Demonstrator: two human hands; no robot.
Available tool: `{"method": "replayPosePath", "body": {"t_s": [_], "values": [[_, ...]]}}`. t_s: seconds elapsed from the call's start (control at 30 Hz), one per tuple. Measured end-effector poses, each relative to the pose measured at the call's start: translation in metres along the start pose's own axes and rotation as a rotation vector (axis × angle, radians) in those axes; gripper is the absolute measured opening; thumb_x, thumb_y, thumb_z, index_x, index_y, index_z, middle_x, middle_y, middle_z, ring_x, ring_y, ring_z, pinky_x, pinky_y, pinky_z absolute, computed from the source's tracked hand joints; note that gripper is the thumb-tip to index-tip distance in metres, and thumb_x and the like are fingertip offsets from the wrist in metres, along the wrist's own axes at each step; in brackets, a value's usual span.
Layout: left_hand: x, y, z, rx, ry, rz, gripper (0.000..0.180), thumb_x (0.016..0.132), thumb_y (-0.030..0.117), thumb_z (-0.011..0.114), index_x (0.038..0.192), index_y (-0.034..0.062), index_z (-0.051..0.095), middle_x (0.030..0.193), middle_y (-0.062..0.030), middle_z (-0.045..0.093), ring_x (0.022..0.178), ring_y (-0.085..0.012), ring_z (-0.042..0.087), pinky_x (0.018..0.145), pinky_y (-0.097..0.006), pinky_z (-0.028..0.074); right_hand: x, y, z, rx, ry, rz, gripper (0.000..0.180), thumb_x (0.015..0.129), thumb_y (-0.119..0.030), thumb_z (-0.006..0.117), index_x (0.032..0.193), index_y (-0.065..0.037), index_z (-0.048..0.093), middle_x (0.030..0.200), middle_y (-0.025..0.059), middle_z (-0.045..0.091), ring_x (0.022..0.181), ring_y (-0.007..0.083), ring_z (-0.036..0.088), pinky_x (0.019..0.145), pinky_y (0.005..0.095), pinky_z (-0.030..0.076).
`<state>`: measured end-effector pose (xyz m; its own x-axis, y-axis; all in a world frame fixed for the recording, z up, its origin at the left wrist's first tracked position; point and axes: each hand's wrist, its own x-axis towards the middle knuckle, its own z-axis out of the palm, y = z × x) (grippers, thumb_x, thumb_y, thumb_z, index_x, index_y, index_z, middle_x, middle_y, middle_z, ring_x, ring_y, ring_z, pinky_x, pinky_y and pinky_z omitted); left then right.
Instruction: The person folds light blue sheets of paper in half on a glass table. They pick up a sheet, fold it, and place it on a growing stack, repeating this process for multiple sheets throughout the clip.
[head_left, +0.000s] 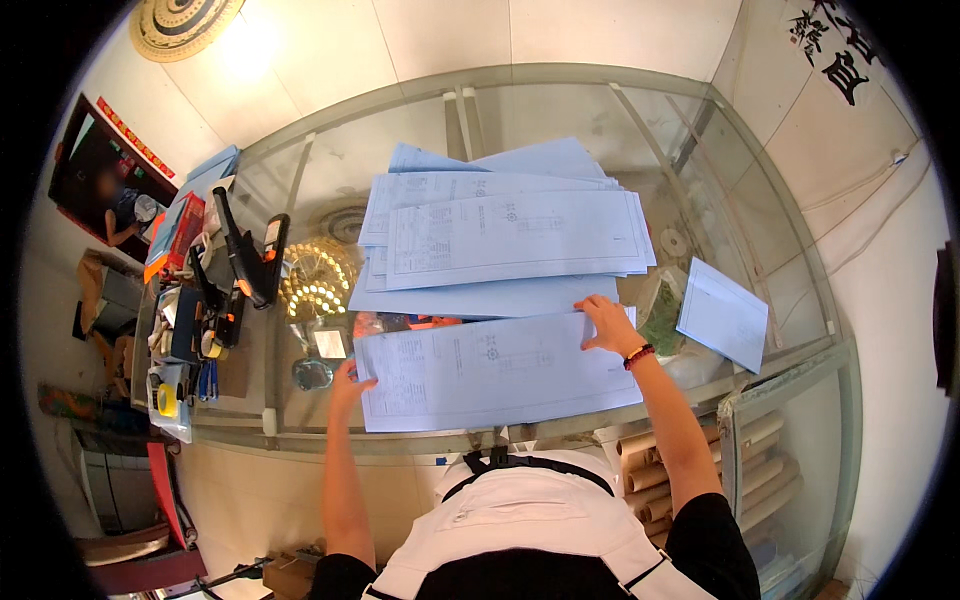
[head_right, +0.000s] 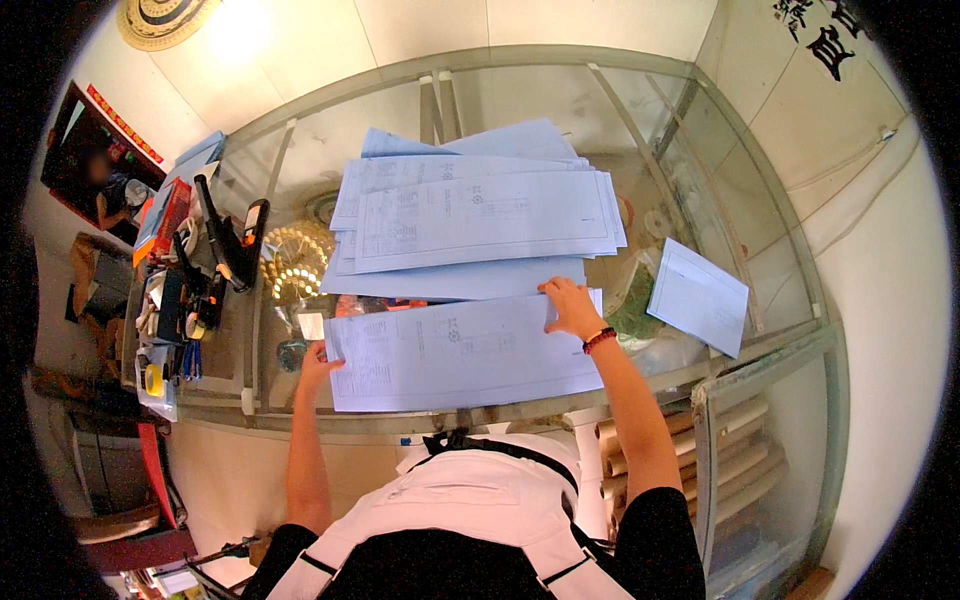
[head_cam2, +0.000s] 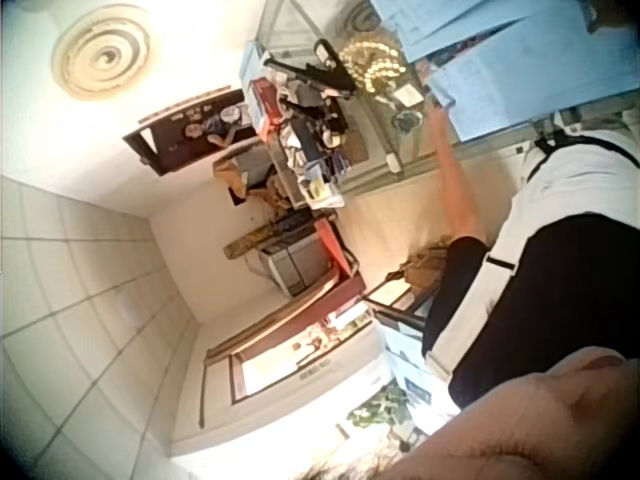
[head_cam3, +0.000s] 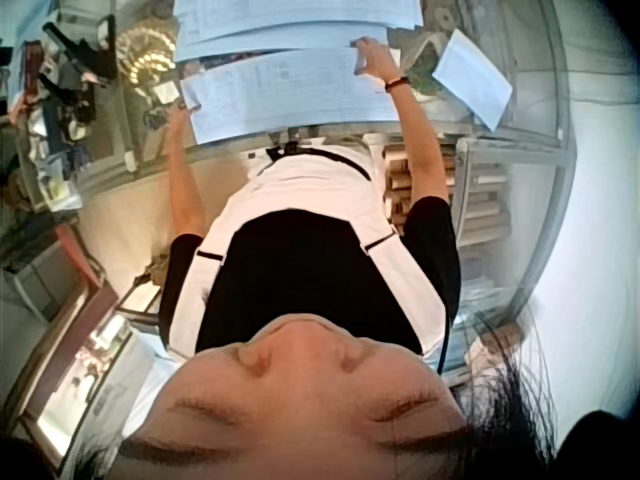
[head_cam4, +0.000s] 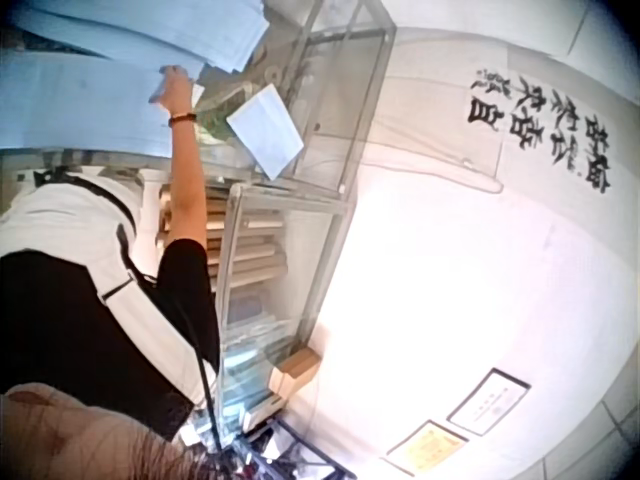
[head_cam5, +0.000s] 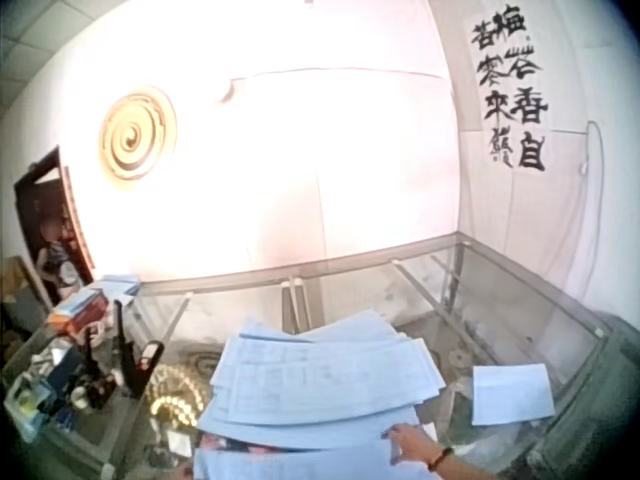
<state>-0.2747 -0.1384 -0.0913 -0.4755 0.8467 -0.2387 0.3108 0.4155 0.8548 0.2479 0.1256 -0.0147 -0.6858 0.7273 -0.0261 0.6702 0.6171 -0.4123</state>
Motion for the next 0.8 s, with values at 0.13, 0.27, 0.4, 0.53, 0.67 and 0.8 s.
{"method": "replayPosePath", "body": {"t_s": [0.13, 0.27, 0.4, 0.53, 0.67, 0.8], "values": [[-0.013, 0.066, 0.019, -0.175, 0.053, -0.126, 0.073, 0.065, -0.003, 0.077, 0.130, 0.0010, 0.046, 0.106, -0.0101, 0.064, 0.089, -0.0166, 0.062, 0.077, -0.030, 0.050, -0.015, 0.000, -0.008, -0.020, 0.027, 0.126, 0.072, 0.052, -0.029, 0.086, 0.118, -0.017, 0.060, 0.107, 0.0101, 0.060, 0.106, 0.0311, 0.055, 0.086, 0.0511, 0.042], [-0.008, 0.044, -0.004, -0.354, -0.183, -0.148, 0.065, 0.067, -0.004, 0.075, 0.126, 0.0000, 0.049, 0.102, -0.0089, 0.065, 0.085, -0.0161, 0.062, 0.079, -0.030, 0.049, -0.015, 0.000, -0.020, 0.015, -0.042, 0.013, 0.045, 0.057, -0.026, 0.084, 0.097, -0.013, 0.069, 0.090, 0.0086, 0.062, 0.092, 0.0282, 0.058, 0.078, 0.0421, 0.045], [-0.029, 0.092, -0.012, -0.256, -0.064, -0.054, 0.044, 0.070, -0.003, 0.074, 0.112, 0.0022, 0.061, 0.100, -0.0045, 0.067, 0.087, -0.0126, 0.062, 0.081, -0.026, 0.048, -0.044, -0.033, -0.069, 0.258, 0.085, -0.026, 0.024, 0.065, -0.021, 0.080, 0.084, -0.009, 0.072, 0.083, 0.0084, 0.061, 0.084, 0.0261, 0.058, 0.071, 0.0357, 0.046], [-0.050, 0.083, -0.049, -0.436, 0.158, 0.193, 0.035, 0.079, 0.000, 0.070, 0.113, 0.0043, 0.061, 0.109, -0.0033, 0.064, 0.095, -0.0123, 0.060, 0.084, -0.026, 0.047, -0.093, -0.094, -0.125, 0.444, 0.113, -0.131, 0.025, 0.069, -0.021, 0.079, 0.090, -0.011, 0.073, 0.087, 0.0077, 0.062, 0.087, 0.0267, 0.058, 0.074, 0.0361, 0.048], [-0.072, 0.066, -0.065, -0.395, 0.282, 0.168, 0.030, 0.087, 0.005, 0.063, 0.117, 0.0049, 0.060, 0.115, -0.0021, 0.061, 0.103, -0.0119, 0.056, 0.087, -0.026, 0.046, -0.100, -0.100, -0.120, 0.449, -0.307, -0.209, 0.038, 0.071, -0.025, 0.080, 0.105, -0.010, 0.070, 0.105, 0.0078, 0.064, 0.103, 0.0265, 0.056, 0.090, 0.0355, 0.046], [-0.077, 0.031, -0.084, -0.403, 0.639, 0.005, 0.032, 0.092, 0.009, 0.060, 0.123, 0.0043, 0.057, 0.111, -0.0033, 0.060, 0.101, -0.0132, 0.055, 0.090, -0.028, 0.045, -0.062, -0.097, -0.081, 0.444, 0.134, -0.157, 0.050, 0.073, -0.022, 0.079, 0.120, -0.011, 0.063, 0.120, 0.0109, 0.057, 0.112, 0.0296, 0.052, 0.097, 0.0379, 0.042]]}}
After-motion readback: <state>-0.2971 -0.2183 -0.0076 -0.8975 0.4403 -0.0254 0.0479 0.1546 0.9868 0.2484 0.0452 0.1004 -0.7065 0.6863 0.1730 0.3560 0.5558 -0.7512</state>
